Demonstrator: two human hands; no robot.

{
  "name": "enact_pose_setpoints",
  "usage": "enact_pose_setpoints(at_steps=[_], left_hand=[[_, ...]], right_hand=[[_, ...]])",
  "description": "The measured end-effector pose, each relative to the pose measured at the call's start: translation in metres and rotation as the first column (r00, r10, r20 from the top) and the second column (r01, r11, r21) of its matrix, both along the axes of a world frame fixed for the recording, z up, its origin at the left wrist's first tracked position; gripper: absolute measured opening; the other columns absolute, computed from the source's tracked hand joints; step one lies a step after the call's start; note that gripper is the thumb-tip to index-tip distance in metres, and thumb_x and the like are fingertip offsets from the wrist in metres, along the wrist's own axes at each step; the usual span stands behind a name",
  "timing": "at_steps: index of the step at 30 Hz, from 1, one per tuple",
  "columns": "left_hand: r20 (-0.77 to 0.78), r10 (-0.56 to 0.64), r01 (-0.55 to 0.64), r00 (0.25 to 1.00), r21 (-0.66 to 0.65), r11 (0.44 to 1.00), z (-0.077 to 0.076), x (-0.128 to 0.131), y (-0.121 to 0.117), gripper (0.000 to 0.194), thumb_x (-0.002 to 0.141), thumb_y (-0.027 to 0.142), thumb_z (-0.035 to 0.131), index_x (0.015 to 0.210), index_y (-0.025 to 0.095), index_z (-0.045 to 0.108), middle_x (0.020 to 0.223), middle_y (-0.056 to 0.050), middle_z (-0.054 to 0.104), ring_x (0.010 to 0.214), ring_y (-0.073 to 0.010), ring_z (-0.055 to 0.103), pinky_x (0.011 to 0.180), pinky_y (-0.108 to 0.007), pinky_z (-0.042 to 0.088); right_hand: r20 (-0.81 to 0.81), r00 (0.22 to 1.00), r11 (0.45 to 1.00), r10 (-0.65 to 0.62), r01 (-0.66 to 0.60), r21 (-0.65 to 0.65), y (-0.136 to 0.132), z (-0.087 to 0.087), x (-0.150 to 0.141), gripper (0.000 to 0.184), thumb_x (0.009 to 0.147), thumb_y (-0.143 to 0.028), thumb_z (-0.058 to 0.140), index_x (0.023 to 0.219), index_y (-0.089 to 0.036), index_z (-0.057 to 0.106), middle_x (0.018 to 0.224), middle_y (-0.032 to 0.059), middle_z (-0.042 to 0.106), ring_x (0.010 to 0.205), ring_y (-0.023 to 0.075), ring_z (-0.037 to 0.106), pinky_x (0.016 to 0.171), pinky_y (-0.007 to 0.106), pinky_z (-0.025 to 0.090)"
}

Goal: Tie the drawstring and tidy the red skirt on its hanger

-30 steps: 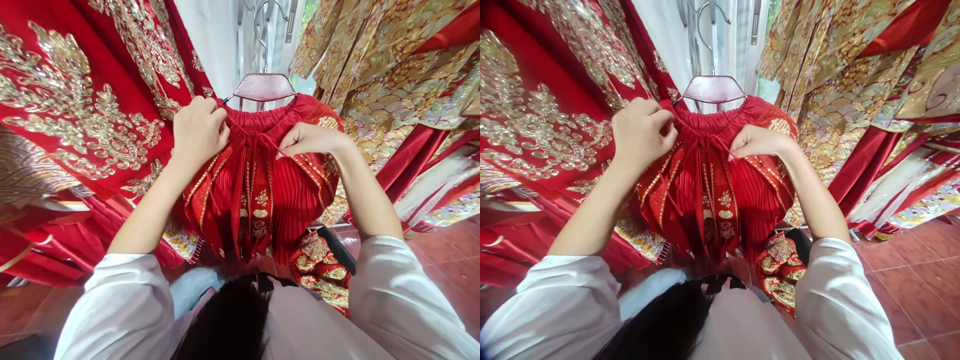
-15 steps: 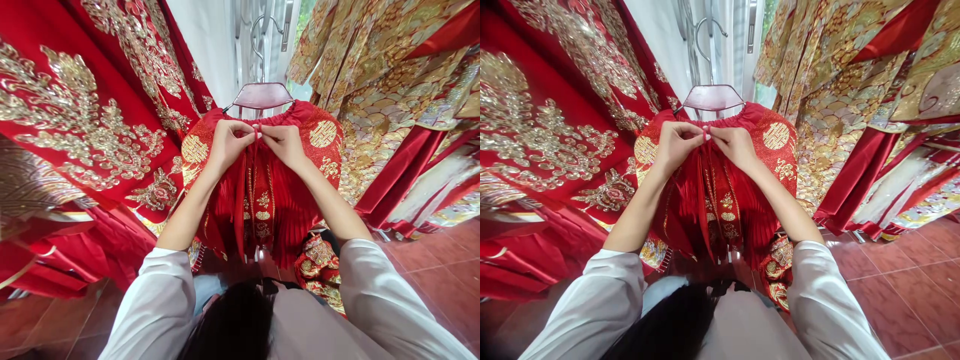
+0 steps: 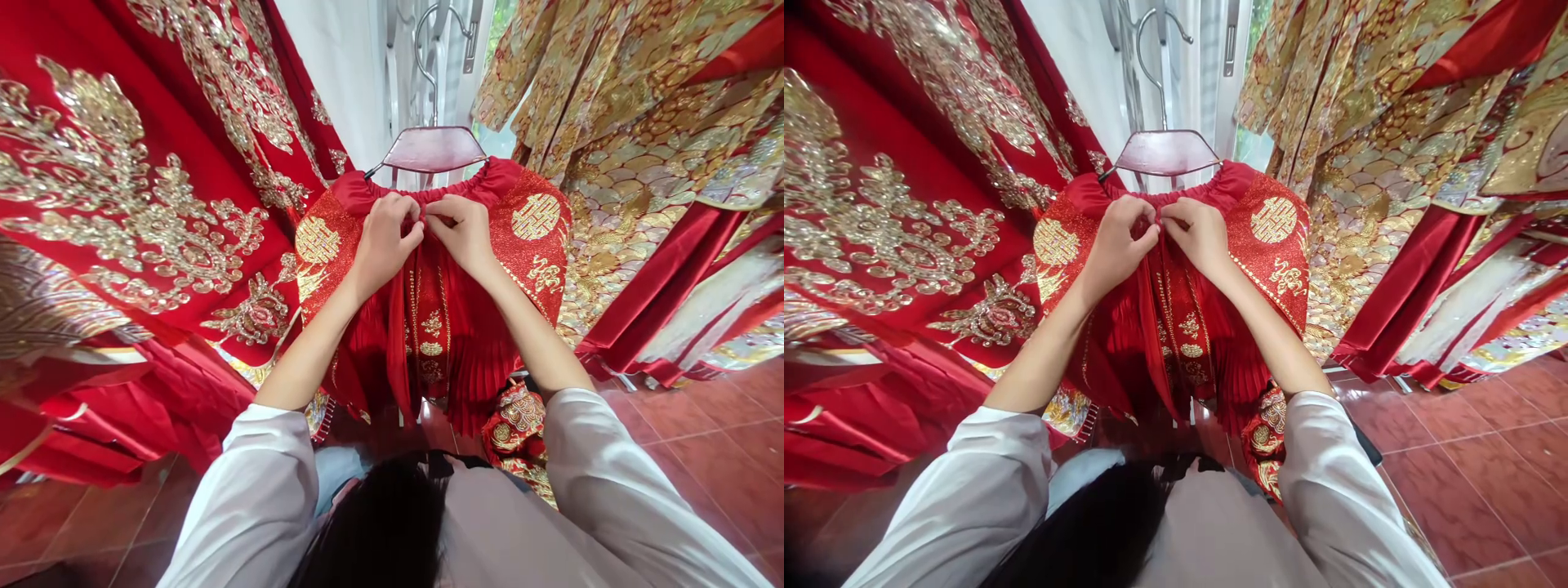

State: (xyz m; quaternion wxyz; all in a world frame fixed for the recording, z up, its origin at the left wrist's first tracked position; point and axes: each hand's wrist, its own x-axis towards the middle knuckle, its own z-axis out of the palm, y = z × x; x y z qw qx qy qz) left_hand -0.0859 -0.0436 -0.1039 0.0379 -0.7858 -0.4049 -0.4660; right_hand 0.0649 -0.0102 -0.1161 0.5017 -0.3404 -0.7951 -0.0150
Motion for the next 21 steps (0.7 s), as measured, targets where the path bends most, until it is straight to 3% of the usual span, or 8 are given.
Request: enact_pose_setpoints(at_steps=[4,8,15,18,21], left_hand=[[-0.054,0.027,-0.025,0.998,0.038,0.999,-0.007,-0.001,0.000,0.004,0.083,0.017,0.058,0.080,0.016,0.054,0.106,-0.008,0.055,0.104,-0.0242,0.052,0.095,-0.042,0.041],[-0.097,0.055,-0.050,0.994,0.050,0.997,-0.009,-0.003,-0.003,0.006,0.083,0.016,0.058,0.081,0.017,0.053,0.104,-0.008,0.056,0.103,-0.0251,0.052,0.093,-0.043,0.042],[0.059,0.177,-0.184,0.982,0.149,0.971,-0.017,-0.012,-0.013,0.015,0.077,0.008,0.060,0.080,0.017,0.049,0.098,-0.009,0.053,0.100,-0.0262,0.052,0.088,-0.041,0.044],[0.106,0.094,-0.105,0.990,0.105,0.989,-0.018,-0.010,-0.019,0.014,0.077,0.008,0.058,0.077,0.018,0.048,0.085,-0.004,0.054,0.079,-0.0173,0.054,0.074,-0.031,0.046],[0.176,-0.005,0.001,0.984,0.020,1.000,-0.015,-0.008,-0.024,0.011,0.078,0.011,0.057,0.075,0.018,0.050,0.070,0.001,0.054,0.059,-0.0102,0.048,0.059,-0.024,0.041]], right_hand=[[-0.009,1.000,0.999,0.027,-0.027,-0.036,-0.005,0.003,0.000,0.010,0.073,-0.010,0.054,0.073,-0.015,0.063,0.066,-0.0006,0.052,0.060,0.0089,0.044,0.059,0.025,0.032],[0.001,1.000,0.997,-0.022,0.022,-0.075,-0.012,0.006,0.004,0.008,0.068,-0.009,0.053,0.062,-0.014,0.053,0.059,-0.0022,0.044,0.056,0.0073,0.036,0.057,0.025,0.027],[-0.012,0.985,0.979,-0.172,0.169,-0.116,-0.029,0.009,0.019,0.011,0.065,-0.010,0.052,0.057,-0.015,0.046,0.059,-0.0008,0.045,0.058,0.0083,0.038,0.060,0.026,0.031],[-0.115,0.989,0.979,-0.090,0.066,-0.194,-0.037,0.009,0.018,0.009,0.065,-0.012,0.052,0.059,-0.016,0.047,0.058,-0.0010,0.047,0.056,0.0084,0.042,0.058,0.025,0.035],[-0.298,0.954,0.923,0.045,-0.154,-0.353,-0.041,0.009,0.014,0.008,0.069,-0.016,0.051,0.062,-0.016,0.047,0.060,-0.0012,0.051,0.050,0.0069,0.046,0.049,0.022,0.037]])
